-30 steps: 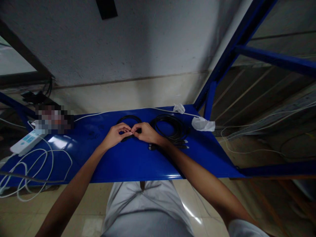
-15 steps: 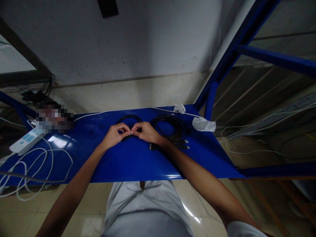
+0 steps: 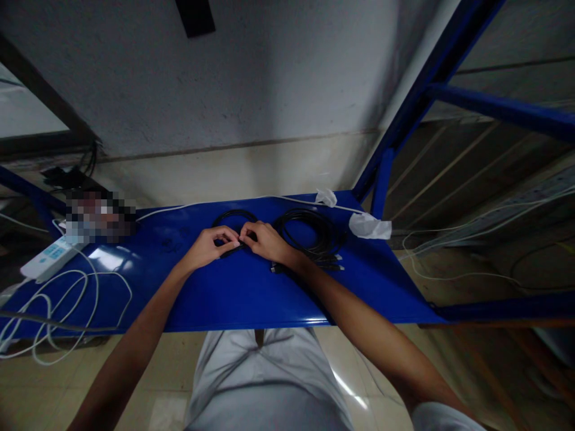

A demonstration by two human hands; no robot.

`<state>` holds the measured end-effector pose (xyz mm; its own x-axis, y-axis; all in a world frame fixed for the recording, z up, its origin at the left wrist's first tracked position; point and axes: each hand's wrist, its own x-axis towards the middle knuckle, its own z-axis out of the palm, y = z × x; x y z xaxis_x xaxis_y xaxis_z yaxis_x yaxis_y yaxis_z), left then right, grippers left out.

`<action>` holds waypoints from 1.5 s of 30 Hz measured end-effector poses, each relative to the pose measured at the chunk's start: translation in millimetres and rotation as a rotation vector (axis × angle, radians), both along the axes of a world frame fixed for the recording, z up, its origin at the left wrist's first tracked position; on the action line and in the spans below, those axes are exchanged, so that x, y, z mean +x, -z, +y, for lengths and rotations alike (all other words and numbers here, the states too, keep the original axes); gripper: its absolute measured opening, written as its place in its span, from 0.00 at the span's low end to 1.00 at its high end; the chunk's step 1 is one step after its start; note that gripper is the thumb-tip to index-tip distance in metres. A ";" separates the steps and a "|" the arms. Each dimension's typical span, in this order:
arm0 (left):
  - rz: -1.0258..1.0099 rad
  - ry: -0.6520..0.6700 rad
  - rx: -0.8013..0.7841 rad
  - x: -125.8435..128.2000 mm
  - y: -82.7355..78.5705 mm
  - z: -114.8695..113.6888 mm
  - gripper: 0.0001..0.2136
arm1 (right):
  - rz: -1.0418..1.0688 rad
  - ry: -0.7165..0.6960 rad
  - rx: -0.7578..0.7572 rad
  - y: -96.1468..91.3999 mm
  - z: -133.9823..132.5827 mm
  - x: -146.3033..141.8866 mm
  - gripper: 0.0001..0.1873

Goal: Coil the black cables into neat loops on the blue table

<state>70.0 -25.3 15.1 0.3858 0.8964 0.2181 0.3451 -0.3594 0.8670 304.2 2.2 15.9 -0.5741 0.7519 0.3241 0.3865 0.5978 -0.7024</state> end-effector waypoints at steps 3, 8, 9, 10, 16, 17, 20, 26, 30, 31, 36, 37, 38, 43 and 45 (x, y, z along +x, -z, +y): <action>0.001 0.036 0.024 2.4 0.0 -0.1 0.11 | -0.007 -0.026 0.033 2.2 1.4 -0.4 0.07; 0.006 0.003 0.033 8.9 1.8 -2.3 0.12 | 0.086 0.011 -0.073 6.5 2.2 -0.2 0.03; 0.008 -0.012 0.030 10.3 2.5 -2.9 0.12 | 0.114 0.031 -0.095 7.2 2.1 -0.2 0.04; 0.011 -0.025 0.026 11.6 3.2 -3.4 0.12 | 0.136 0.052 -0.114 7.8 2.0 -0.2 0.05; -0.004 -0.089 0.015 14.1 9.7 -2.0 0.14 | 0.156 0.096 -0.198 7.1 2.0 -0.2 0.05; -0.014 -0.094 0.007 13.5 11.0 -1.0 0.14 | 0.155 0.090 -0.212 6.5 2.0 -0.3 0.05; -0.025 -0.095 -0.024 11.2 13.7 1.9 0.16 | 0.152 0.070 -0.236 3.1 1.8 -0.8 0.03; 0.058 -0.069 -0.040 6.5 9.6 1.5 0.13 | 0.056 -0.070 -0.171 -19.6 -2.3 12.8 0.09; 0.137 -0.026 -0.072 3.5 1.7 -2.2 0.13 | -0.062 0.011 0.048 -43.2 -20.7 53.1 0.15; 0.156 -0.001 -0.084 2.9 -0.7 -3.4 0.13 | -0.093 0.057 0.111 -48.4 -28.2 66.8 0.16; 0.202 0.199 -0.150 2.4 -11.3 -10.1 0.12 | 0.059 0.224 0.132 -57.7 -78.2 131.5 0.10; 0.207 0.232 -0.167 2.5 -12.6 -11.2 0.11 | 0.113 0.247 0.109 -55.5 -88.3 140.8 0.08; 0.212 0.257 -0.186 2.6 -13.7 -12.1 0.11 | 0.166 0.265 0.086 -52.3 -97.4 148.7 0.07; 0.255 0.327 -0.264 -1.0 -19.7 -14.0 0.11 | 0.191 0.498 0.247 -28.2 -115.3 174.0 0.19; 0.269 0.329 -0.260 -4.3 -22.5 -13.3 0.12 | -0.024 0.476 0.293 -18.2 -110.2 180.4 0.33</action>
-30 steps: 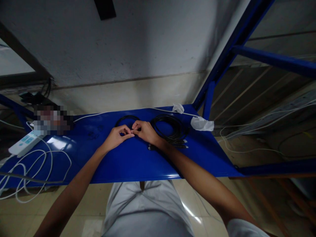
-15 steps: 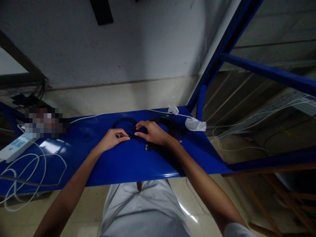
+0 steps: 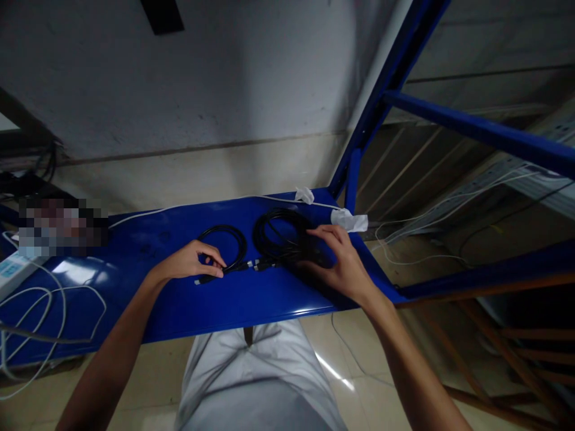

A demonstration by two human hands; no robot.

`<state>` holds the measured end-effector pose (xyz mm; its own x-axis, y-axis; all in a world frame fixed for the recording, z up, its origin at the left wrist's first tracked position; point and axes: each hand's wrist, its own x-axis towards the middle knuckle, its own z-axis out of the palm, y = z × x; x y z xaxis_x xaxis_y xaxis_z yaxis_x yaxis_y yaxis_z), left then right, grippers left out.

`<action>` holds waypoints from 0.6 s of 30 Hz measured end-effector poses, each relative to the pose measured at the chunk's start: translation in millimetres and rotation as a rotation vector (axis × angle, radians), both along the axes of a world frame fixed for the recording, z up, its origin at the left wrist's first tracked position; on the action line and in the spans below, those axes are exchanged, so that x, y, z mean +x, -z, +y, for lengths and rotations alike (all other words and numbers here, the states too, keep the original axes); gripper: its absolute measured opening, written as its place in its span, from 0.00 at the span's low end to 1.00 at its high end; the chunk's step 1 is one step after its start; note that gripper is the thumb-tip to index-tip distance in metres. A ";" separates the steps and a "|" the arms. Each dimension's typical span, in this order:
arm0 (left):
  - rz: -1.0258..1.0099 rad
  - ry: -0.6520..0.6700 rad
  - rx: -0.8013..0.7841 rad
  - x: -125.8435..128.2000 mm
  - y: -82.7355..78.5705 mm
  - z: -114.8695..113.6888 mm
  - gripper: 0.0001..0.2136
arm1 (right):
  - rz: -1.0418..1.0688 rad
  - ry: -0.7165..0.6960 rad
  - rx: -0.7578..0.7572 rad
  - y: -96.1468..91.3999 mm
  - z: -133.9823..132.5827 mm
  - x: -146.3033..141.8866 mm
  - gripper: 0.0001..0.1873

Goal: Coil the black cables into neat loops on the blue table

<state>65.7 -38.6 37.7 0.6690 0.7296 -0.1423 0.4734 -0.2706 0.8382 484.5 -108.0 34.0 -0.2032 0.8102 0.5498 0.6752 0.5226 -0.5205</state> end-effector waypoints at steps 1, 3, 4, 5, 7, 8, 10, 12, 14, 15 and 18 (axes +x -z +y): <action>-0.008 -0.012 0.014 -1.9 -1.1 0.7 0.12 | -0.107 -0.037 -0.025 4.8 3.8 2.2 0.37; -0.057 -0.068 0.065 -6.0 -2.0 2.9 0.13 | -0.248 -0.124 -0.069 13.0 12.0 4.2 0.35; -0.092 -0.112 0.097 -8.1 -1.7 4.4 0.13 | -0.287 -0.160 -0.082 16.0 15.8 4.1 0.30; -0.127 -0.165 0.133 -10.2 -0.9 6.1 0.14 | -0.311 -0.188 -0.089 17.9 19.2 3.3 0.25; -0.190 -0.288 0.211 -14.3 1.8 10.0 0.15 | -0.331 -0.230 -0.088 18.3 24.7 0.7 0.17; -0.214 -0.352 0.249 -16.1 3.4 12.2 0.16 | -0.335 -0.248 -0.081 16.9 26.9 -0.7 0.15; -0.245 -0.462 0.309 -19.1 6.6 16.3 0.17 | -0.333 -0.275 -0.062 12.2 30.3 -3.1 0.13; -0.265 -0.527 0.338 -20.8 9.4 19.7 0.18 | -0.327 -0.296 -0.044 7.0 33.0 -4.6 0.12; -0.273 -0.555 0.345 -20.8 11.7 21.9 0.18 | -0.324 -0.307 -0.031 2.8 35.5 -5.3 0.12; -0.274 -0.562 0.346 -20.3 12.7 22.6 0.18 | -0.325 -0.307 -0.023 1.2 36.7 -5.5 0.11; -0.269 -0.565 0.350 -18.3 15.5 23.7 0.18 | -0.331 -0.273 0.002 -3.6 40.9 -6.9 0.10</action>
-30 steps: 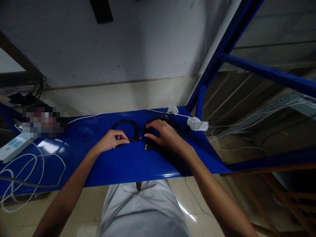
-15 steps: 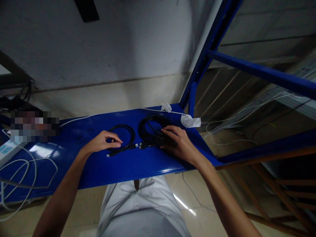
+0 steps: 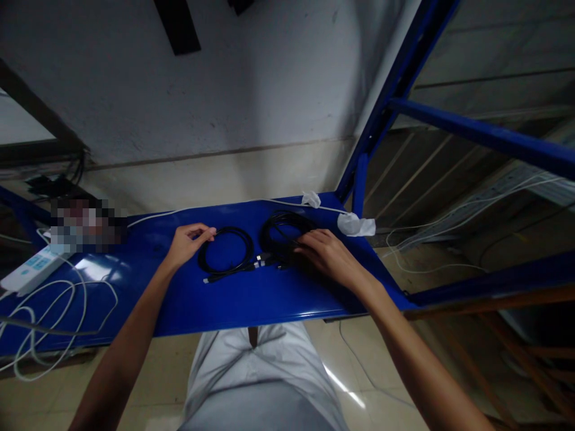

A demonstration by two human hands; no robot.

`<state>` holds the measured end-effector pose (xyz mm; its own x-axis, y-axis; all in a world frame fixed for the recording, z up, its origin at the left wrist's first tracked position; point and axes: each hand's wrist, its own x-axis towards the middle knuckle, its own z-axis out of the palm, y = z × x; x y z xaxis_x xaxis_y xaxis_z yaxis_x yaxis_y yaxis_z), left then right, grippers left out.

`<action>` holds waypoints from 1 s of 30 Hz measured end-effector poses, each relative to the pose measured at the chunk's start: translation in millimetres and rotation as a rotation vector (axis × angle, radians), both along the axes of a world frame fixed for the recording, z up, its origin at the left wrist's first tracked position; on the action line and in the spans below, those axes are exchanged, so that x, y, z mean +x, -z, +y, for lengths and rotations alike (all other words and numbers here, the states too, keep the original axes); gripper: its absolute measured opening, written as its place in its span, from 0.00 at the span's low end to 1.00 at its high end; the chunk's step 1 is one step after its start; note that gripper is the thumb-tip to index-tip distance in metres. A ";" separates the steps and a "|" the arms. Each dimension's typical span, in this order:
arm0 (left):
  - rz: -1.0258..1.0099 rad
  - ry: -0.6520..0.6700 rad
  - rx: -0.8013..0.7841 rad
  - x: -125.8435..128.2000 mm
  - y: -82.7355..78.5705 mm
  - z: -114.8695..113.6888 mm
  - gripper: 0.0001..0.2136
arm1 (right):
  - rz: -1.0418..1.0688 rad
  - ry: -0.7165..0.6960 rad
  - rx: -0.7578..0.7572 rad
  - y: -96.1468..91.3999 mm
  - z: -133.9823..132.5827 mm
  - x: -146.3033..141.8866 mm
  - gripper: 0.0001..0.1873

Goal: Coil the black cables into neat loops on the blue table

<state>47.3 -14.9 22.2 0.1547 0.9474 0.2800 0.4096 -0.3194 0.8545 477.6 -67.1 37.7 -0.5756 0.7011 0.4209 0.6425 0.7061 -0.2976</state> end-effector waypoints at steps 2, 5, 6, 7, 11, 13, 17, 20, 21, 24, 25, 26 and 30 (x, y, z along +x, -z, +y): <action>0.000 -0.014 0.012 0.8 1.9 0.9 0.18 | 0.001 0.027 0.023 -3.9 3.6 -1.7 0.11; 0.038 -0.063 0.068 0.7 5.1 3.4 0.16 | -0.017 0.057 0.046 -11.1 10.0 -5.2 0.13; 0.066 -0.081 0.099 0.5 6.3 4.5 0.15 | -0.031 0.072 0.044 -13.7 12.1 -6.6 0.14; 0.095 -0.097 0.130 0.2 7.6 5.7 0.14 | -0.050 0.092 0.033 -16.4 13.9 -8.1 0.15; 0.158 -0.128 0.192 -0.3 13.2 9.2 0.12 | -0.107 0.177 -0.119 -26.2 19.9 -14.5 0.18; 0.181 -0.117 0.187 -0.1 15.4 9.8 0.13 | -0.087 0.188 -0.199 -29.7 24.2 -17.6 0.19; 0.223 -0.075 0.192 0.7 18.4 9.5 0.12 | 0.012 0.200 -0.165 -35.8 39.1 -22.9 0.22; 0.238 -0.070 0.191 1.3 20.3 8.9 0.12 | 0.064 0.229 -0.053 -44.9 52.6 -25.8 0.25; 0.246 -0.069 0.186 1.4 20.8 8.7 0.12 | 0.073 0.235 -0.022 -49.7 56.8 -26.5 0.26; 0.266 -0.064 0.153 2.5 21.5 7.7 0.14 | 0.063 0.219 0.039 -70.4 67.3 -28.9 0.29; 0.269 -0.058 0.136 3.0 21.4 7.3 0.14 | 0.053 0.204 0.058 -79.4 69.9 -30.4 0.30; 0.272 -0.047 0.119 3.6 21.0 6.8 0.15 | 0.047 0.188 0.085 -89.3 72.0 -32.7 0.31; 0.269 -0.010 0.075 5.0 18.4 5.3 0.13 | 0.059 0.152 0.165 -134.1 76.9 -52.7 0.34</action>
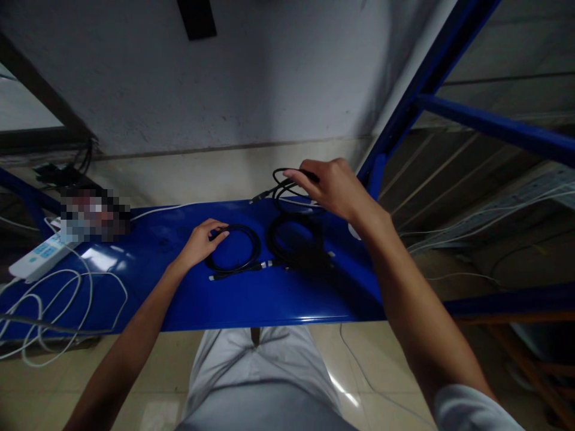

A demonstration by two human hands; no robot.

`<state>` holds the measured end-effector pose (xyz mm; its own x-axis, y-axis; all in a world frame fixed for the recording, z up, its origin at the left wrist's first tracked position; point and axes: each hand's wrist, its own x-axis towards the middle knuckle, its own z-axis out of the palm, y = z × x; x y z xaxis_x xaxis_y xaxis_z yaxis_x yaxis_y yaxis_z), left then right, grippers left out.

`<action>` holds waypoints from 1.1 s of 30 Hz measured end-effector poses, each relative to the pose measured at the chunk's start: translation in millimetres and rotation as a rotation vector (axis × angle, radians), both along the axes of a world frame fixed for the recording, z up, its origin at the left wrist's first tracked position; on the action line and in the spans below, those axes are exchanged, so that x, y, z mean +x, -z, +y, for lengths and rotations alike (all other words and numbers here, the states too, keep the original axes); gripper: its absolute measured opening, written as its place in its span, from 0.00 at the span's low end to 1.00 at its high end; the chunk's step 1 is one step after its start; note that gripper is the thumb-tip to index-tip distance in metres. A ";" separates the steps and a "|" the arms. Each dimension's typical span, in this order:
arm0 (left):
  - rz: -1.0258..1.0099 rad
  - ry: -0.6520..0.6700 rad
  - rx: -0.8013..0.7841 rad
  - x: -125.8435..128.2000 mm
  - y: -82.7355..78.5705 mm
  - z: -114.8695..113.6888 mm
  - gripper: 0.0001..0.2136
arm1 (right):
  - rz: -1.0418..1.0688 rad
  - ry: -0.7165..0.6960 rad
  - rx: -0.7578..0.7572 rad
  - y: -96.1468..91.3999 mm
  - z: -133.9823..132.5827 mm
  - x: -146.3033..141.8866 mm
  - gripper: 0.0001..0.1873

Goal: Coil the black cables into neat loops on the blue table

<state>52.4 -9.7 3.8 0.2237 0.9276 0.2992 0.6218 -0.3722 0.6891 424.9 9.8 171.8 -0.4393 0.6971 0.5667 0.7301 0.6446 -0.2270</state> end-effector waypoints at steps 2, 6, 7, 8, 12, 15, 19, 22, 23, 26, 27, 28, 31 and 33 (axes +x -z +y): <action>-0.014 0.015 -0.022 0.3 -1.2 -0.7 0.12 | 0.003 -0.010 0.040 -19.5 2.7 -17.4 0.36; -0.041 0.076 -0.060 3.5 -1.9 -2.4 0.11 | 0.056 -0.066 0.165 -32.5 10.7 -61.3 0.40; -0.056 0.070 -0.069 4.9 -1.9 -2.7 0.11 | 0.068 -0.074 0.186 -28.4 11.8 -72.8 0.40; -0.090 0.055 -0.080 6.2 -2.0 -2.8 0.11 | 0.075 -0.087 0.196 -21.3 11.9 -83.9 0.40; -0.486 -0.033 -0.199 5.3 -5.6 -1.1 0.20 | -0.027 -0.254 0.172 27.7 1.6 -121.6 0.34; -0.836 0.000 -0.453 -2.3 -12.8 0.7 0.28 | -0.205 -0.496 0.173 67.4 -10.5 -140.0 0.29; -0.999 0.090 -0.768 -11.1 -23.0 3.7 0.31 | -0.326 -0.645 0.202 99.7 -19.5 -149.5 0.29; -1.053 0.081 -0.823 -12.9 -29.7 4.6 0.34 | -0.355 -0.642 0.142 107.2 -22.1 -146.9 0.29; -1.063 0.079 -0.828 -12.8 -31.9 4.2 0.35 | -0.368 -0.642 0.106 107.4 -23.4 -145.2 0.29; -1.014 0.076 -0.820 -10.6 -36.7 0.6 0.32 | -0.423 -0.661 -0.001 104.0 -30.6 -141.8 0.29; -0.978 0.075 -0.808 -9.2 -37.3 -1.2 0.30 | -0.439 -0.666 -0.034 102.1 -34.1 -141.7 0.29; -0.943 0.075 -0.793 -7.6 -37.2 -3.0 0.28 | -0.455 -0.671 -0.072 100.2 -37.7 -142.1 0.29; -0.895 0.075 -0.742 -1.7 -33.7 -7.8 0.26 | -0.523 -0.670 -0.237 95.6 -47.3 -144.4 0.31; -0.891 0.076 -0.714 2.2 -29.7 -9.8 0.27 | -0.590 -0.651 -0.388 94.3 -50.5 -144.6 0.33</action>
<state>54.6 -19.5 33.5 0.2591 0.9428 -0.2097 -0.2013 0.2651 0.9430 280.3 -40.7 77.5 -0.9472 0.3081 -0.0883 0.3203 0.9213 -0.2207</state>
